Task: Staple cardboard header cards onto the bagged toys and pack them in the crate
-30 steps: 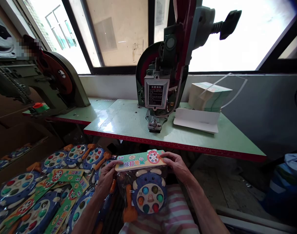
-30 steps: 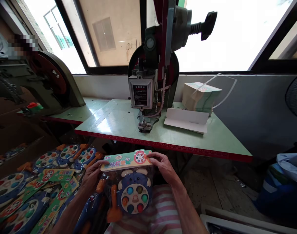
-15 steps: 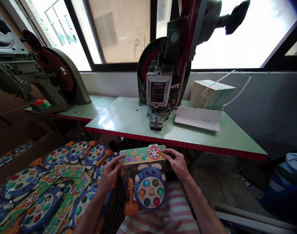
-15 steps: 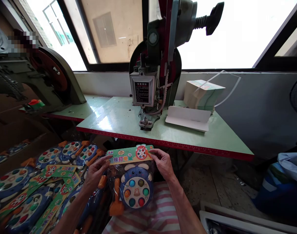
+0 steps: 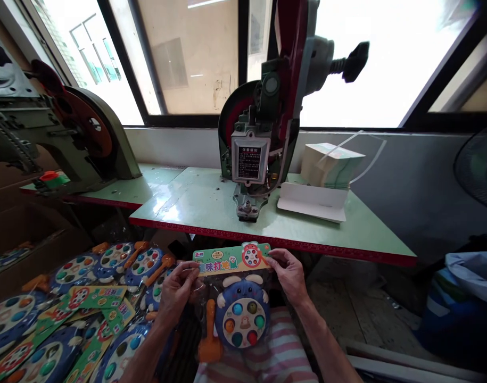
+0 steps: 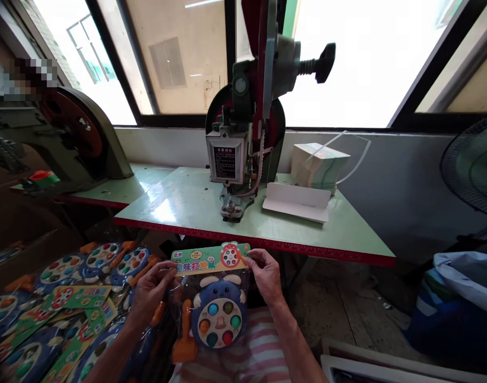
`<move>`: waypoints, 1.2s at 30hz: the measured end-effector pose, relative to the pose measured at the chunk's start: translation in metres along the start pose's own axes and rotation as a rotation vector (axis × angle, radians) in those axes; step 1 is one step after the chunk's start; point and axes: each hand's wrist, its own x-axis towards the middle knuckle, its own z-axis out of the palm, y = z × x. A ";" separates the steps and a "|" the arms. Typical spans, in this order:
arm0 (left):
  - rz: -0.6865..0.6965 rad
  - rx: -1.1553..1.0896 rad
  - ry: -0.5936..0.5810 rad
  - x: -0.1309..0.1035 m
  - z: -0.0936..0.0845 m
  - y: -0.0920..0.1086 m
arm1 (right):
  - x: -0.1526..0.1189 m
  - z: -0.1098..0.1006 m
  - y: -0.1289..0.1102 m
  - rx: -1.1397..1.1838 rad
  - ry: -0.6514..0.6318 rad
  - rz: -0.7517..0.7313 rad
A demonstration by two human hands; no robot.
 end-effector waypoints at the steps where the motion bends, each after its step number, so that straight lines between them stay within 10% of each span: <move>1: 0.015 -0.002 -0.013 0.004 0.004 0.003 | 0.002 -0.003 -0.003 0.013 0.018 -0.012; 19: 0.211 -0.097 -0.274 0.181 0.136 0.062 | 0.146 -0.057 -0.067 0.005 0.266 -0.158; 36: 0.185 -0.144 -0.295 0.190 0.147 0.069 | 0.170 -0.063 -0.064 -0.003 0.283 -0.152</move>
